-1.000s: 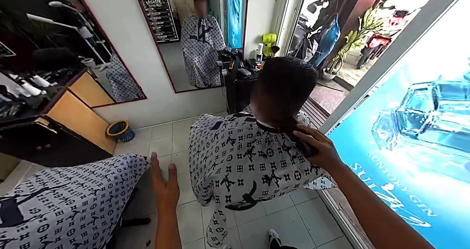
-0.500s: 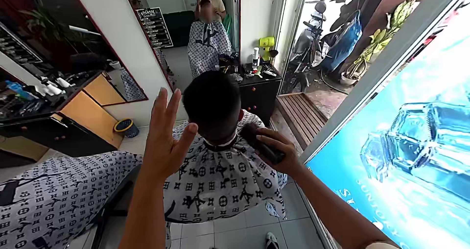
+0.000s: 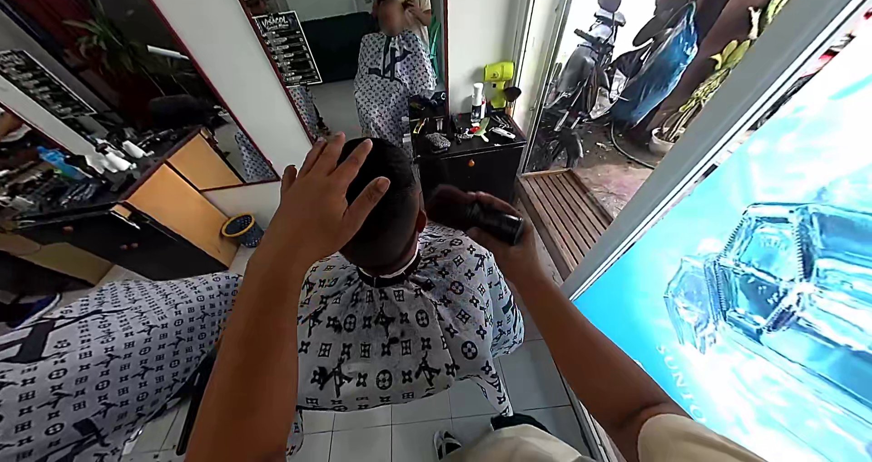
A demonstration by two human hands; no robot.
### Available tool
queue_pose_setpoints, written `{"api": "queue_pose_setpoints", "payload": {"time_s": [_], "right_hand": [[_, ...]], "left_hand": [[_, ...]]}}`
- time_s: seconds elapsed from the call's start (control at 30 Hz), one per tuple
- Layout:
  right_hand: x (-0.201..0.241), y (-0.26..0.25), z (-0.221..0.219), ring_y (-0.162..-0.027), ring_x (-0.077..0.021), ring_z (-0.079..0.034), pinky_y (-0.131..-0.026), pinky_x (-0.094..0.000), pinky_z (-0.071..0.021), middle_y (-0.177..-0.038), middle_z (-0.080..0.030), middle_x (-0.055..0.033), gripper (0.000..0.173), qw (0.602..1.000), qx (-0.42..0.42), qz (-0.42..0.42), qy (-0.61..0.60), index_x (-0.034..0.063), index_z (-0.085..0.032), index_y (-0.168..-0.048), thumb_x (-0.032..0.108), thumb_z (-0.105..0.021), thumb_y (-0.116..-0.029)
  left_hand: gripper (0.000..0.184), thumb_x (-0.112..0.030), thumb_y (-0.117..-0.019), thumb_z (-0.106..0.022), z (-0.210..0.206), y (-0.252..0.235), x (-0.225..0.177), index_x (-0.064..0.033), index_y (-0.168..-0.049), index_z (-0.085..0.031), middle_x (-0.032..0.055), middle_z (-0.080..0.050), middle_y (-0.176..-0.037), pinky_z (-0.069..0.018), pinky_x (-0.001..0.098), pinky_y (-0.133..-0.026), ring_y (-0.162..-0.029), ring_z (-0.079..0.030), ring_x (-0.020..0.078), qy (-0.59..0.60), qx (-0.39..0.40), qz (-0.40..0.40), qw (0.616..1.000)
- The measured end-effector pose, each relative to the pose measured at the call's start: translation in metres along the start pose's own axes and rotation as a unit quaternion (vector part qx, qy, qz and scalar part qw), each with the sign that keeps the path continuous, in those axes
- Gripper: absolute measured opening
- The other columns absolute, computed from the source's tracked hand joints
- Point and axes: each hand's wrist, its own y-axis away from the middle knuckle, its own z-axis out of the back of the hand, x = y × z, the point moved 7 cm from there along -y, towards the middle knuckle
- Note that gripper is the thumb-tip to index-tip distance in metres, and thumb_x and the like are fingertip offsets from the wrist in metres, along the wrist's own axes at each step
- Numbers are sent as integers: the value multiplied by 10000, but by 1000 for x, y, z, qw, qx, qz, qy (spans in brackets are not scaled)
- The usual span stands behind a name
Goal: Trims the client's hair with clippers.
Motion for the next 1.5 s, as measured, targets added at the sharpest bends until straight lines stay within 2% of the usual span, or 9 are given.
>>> {"api": "queue_pose_setpoints", "payload": {"time_s": [0.13, 0.23, 0.37, 0.67, 0.97, 1.1, 1.27, 1.4, 1.5], "right_hand": [[12, -40, -34, -1176, -154, -649, -963, -380, -579, -1385, -626, -23, 662, 974, 78, 30, -211, 157, -564, -1429, 379, -821, -861], [-62, -43, -33, -1082, -192, -676, -880, -431, -609, -1329, -629, -40, 683, 940, 105, -110, -305, 189, -517, -1466, 292, -802, -854], [-148, -43, 19, -1081, -177, -683, -918, -368, -593, -1296, -666, -117, 570, 971, 73, -182, -134, 29, -584, -1402, 89, -770, -867], [-103, -119, -19, -1188, -160, -637, -1046, -358, -521, -1344, -642, -138, 582, 892, 279, -89, -345, -54, -574, -1379, 104, -775, -856], [-214, -114, 86, -1175, -132, -652, -1030, -363, -541, -1320, -670, -75, 531, 957, 260, -127, -28, 43, -619, -1356, 144, -804, -869], [-135, -130, 61, -1262, -164, -601, -1078, -340, -507, -1349, -631, -136, 537, 944, 321, 43, -57, -16, -638, -1302, 188, -811, -837], [-29, -120, -2, -1244, -328, -596, -1036, -441, -520, -1335, -622, -208, 442, 828, 394, 357, -176, 142, -726, -1255, 103, -781, -817], [-48, -130, -19, -1256, -352, -589, -1012, -465, -525, -1377, -618, -171, 548, 751, 490, 416, -151, 171, -726, -1279, 46, -778, -747], [-73, -139, -8, -1084, -337, -664, -810, -484, -583, -1291, -666, -138, 563, 686, 603, 402, -65, 166, -741, -1228, 97, -819, -675]], "left_hand": [[765, -731, -1008, -229, -9, -7, 0, -278, -1603, -389, 144, -320, -1665, -197, 751, -1140, -1553, -237, 386, -12, 11, 27, 999], [756, -711, -1016, -230, -10, -10, -4, -263, -1603, -392, 149, -345, -1653, -212, 747, -1135, -1544, -258, 397, -34, 19, 44, 998], [748, -680, -1024, -240, -15, -12, -13, -228, -1596, -405, 139, -380, -1635, -230, 782, -1100, -1525, -300, 405, -61, 15, 73, 995], [770, -668, -1020, -316, -30, -27, -18, -128, -1538, -493, 227, -452, -1566, -244, 786, -1105, -1480, -347, 482, -92, -46, 184, 977], [725, -642, -1036, -249, -28, -30, -36, -199, -1576, -442, 179, -364, -1636, -182, 788, -1125, -1530, -266, 445, -110, 23, 289, 951], [647, -584, -1064, -281, -29, -34, -31, -217, -1564, -463, 156, -392, -1626, -206, 755, -1139, -1531, -287, 409, -109, 6, 283, 953], [606, -557, -1067, -325, -28, -44, -34, -215, -1526, -522, 159, -438, -1597, -219, 760, -1132, -1515, -328, 398, -123, -5, 312, 942], [599, -558, -1060, -343, -26, -50, -44, -208, -1496, -559, 150, -447, -1592, -230, 706, -1164, -1515, -339, 369, -139, -7, 364, 921], [570, -521, -1065, -382, -26, -53, -56, -179, -1474, -582, 148, -477, -1570, -258, 659, -1179, -1502, -372, 349, -142, -22, 383, 912]]}}
